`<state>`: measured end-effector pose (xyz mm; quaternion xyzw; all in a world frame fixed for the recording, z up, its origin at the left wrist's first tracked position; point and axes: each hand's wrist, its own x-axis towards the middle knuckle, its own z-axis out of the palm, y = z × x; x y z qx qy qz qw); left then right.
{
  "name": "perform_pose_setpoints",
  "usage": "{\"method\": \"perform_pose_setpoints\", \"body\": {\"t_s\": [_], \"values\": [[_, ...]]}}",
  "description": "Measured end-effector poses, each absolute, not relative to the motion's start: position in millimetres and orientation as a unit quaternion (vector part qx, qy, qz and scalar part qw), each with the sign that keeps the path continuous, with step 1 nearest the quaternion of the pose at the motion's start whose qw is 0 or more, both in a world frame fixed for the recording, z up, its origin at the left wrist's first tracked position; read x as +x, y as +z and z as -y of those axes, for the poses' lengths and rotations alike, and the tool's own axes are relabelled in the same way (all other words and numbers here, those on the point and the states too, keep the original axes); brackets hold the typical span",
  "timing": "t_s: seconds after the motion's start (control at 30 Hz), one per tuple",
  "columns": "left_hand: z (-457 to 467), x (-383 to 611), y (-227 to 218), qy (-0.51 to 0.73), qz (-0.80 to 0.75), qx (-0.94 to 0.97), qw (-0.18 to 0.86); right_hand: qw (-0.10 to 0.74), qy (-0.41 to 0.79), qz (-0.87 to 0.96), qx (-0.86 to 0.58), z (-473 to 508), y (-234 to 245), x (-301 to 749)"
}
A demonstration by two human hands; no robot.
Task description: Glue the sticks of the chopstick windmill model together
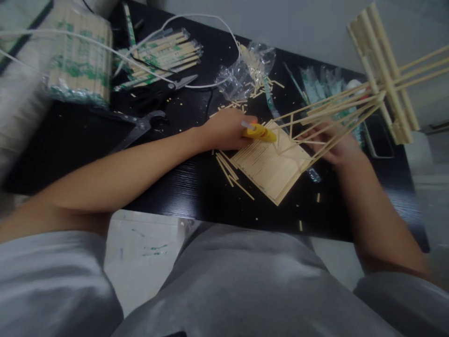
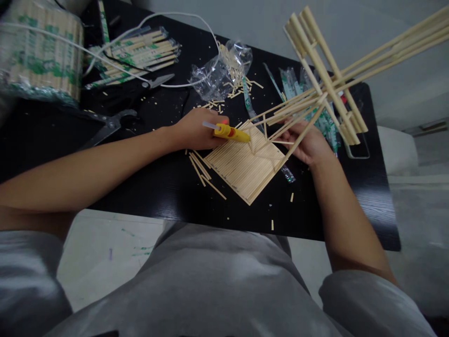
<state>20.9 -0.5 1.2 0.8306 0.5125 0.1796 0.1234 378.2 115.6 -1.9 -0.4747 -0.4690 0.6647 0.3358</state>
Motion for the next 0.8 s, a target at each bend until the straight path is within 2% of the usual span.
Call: {"method": "perform_pose_setpoints", "body": {"t_s": [0.1,0.8], "values": [[-0.1,21.0,0.4,0.179,-0.515,0.829,0.124,0.359,0.654,0.458,-0.483,-112.1,-1.4,374.8],[-0.7,20.2,-0.5,0.179,-0.509,0.834,0.117,0.352,0.653,0.460,-0.489,-112.4,-2.1,375.7]]}}
